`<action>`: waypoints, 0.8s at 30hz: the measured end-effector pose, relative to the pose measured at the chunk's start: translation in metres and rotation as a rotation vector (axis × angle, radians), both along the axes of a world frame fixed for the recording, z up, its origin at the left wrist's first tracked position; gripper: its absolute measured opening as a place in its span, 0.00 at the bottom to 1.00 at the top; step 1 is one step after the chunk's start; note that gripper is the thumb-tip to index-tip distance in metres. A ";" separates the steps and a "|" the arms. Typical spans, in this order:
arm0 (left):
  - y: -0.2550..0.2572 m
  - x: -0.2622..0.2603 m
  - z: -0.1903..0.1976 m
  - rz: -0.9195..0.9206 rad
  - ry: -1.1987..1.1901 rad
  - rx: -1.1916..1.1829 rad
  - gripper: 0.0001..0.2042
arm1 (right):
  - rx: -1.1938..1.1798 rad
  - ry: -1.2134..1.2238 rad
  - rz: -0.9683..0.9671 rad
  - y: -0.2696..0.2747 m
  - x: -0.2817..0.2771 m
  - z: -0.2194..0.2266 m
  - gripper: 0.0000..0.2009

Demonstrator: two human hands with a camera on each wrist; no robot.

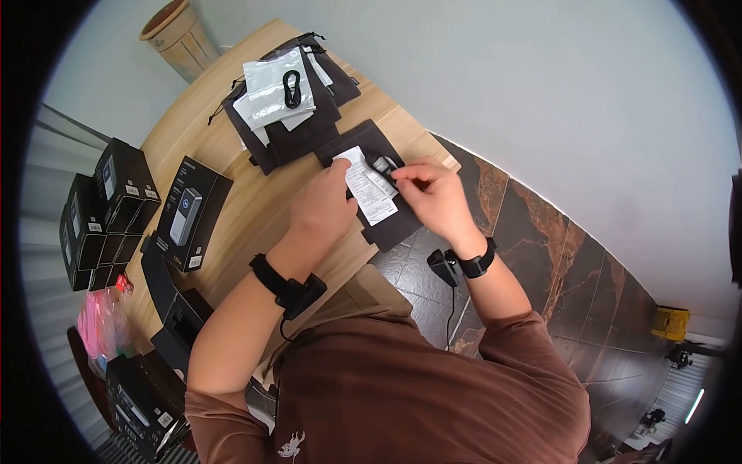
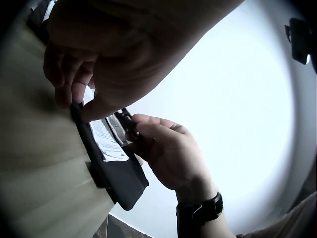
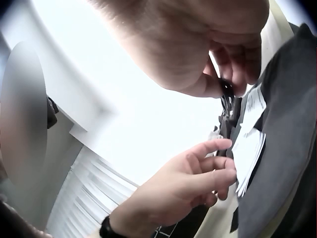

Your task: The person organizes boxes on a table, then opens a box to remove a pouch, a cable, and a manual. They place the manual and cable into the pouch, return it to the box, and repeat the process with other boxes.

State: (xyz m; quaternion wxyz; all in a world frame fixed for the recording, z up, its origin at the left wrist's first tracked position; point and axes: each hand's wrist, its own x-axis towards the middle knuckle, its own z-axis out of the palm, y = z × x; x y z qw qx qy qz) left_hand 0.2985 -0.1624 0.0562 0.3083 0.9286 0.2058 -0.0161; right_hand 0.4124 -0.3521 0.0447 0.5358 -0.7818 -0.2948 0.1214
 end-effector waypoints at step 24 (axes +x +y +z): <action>-0.007 0.000 0.001 -0.005 -0.070 -0.099 0.33 | -0.255 -0.259 -0.028 0.024 -0.006 0.014 0.23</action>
